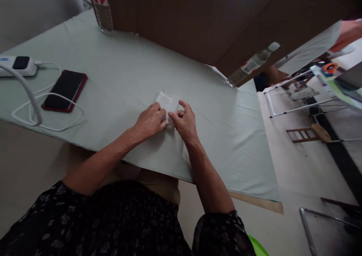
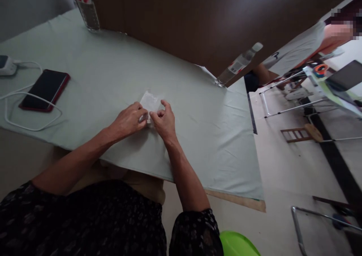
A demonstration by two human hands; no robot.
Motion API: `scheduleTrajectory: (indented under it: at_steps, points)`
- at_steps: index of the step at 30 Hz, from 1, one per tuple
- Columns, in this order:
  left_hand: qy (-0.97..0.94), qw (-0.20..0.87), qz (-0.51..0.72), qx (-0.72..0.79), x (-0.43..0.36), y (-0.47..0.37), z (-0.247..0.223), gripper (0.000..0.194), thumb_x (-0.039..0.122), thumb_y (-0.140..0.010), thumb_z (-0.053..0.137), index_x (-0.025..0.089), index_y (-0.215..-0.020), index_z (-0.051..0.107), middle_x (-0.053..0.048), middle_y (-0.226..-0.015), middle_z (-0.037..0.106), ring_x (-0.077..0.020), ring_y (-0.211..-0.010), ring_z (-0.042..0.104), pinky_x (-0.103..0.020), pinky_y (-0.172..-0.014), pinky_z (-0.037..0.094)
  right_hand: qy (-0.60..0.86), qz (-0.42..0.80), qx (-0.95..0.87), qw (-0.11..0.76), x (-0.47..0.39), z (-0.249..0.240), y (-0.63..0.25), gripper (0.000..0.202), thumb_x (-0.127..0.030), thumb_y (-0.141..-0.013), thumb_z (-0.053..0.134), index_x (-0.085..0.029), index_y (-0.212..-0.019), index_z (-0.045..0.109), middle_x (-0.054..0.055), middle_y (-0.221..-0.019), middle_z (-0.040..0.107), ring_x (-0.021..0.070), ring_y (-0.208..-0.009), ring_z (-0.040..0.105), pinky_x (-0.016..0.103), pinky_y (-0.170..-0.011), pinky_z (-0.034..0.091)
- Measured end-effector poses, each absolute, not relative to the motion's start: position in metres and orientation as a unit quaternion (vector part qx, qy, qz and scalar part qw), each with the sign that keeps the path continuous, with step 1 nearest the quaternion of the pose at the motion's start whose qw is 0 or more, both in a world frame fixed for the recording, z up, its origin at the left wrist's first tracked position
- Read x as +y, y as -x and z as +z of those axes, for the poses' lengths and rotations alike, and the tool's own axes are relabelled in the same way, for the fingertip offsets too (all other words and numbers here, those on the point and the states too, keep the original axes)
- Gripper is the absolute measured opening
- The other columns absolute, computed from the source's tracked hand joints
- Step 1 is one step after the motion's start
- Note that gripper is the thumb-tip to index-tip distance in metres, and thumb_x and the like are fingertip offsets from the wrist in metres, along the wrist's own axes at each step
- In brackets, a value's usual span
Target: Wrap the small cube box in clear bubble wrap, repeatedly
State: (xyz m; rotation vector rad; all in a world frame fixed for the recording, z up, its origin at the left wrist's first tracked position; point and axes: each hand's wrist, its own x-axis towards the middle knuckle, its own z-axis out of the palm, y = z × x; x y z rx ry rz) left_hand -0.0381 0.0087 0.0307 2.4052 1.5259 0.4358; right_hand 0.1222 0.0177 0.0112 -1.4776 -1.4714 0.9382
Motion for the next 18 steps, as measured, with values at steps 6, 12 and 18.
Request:
scheduleTrajectory:
  at_steps: [6,12,18]
  points:
    - [-0.809,0.179,0.205,0.520,0.013,0.041,0.020,0.026,0.021,-0.089,0.054,0.011,-0.110,0.066,-0.015,-0.109,0.064,-0.0258,-0.102,0.062,-0.039,-0.090,0.052,0.578,0.325,-0.662,0.349,0.018,0.016,-0.111,0.069,-0.034,-0.086,0.061,-0.011,-0.148,0.040,0.003,-0.084,0.071,0.0175,-0.075,0.064,0.035,-0.077,0.054]
    - [-0.746,0.287,0.335,0.499,0.016,0.049,0.007,0.057,0.017,-0.077,0.059,0.012,-0.133,0.053,-0.011,-0.114,0.066,-0.0173,-0.085,0.062,-0.034,-0.085,0.054,0.491,0.330,-0.759,0.274,0.013,0.026,-0.126,0.062,-0.022,-0.090,0.046,-0.015,-0.151,0.038,0.009,-0.108,0.073,0.0173,-0.079,0.065,0.037,-0.080,0.054]
    - [-0.700,0.309,0.354,0.538,0.016,0.043,0.010,0.040,0.028,-0.078,0.065,0.015,-0.116,0.063,-0.007,-0.104,0.066,-0.0162,-0.078,0.059,-0.035,-0.081,0.053,0.458,0.271,-0.826,0.184,0.016,0.038,-0.126,0.076,-0.016,-0.082,0.054,-0.020,-0.155,0.032,0.011,-0.122,0.069,0.0178,-0.080,0.064,0.037,-0.083,0.052]
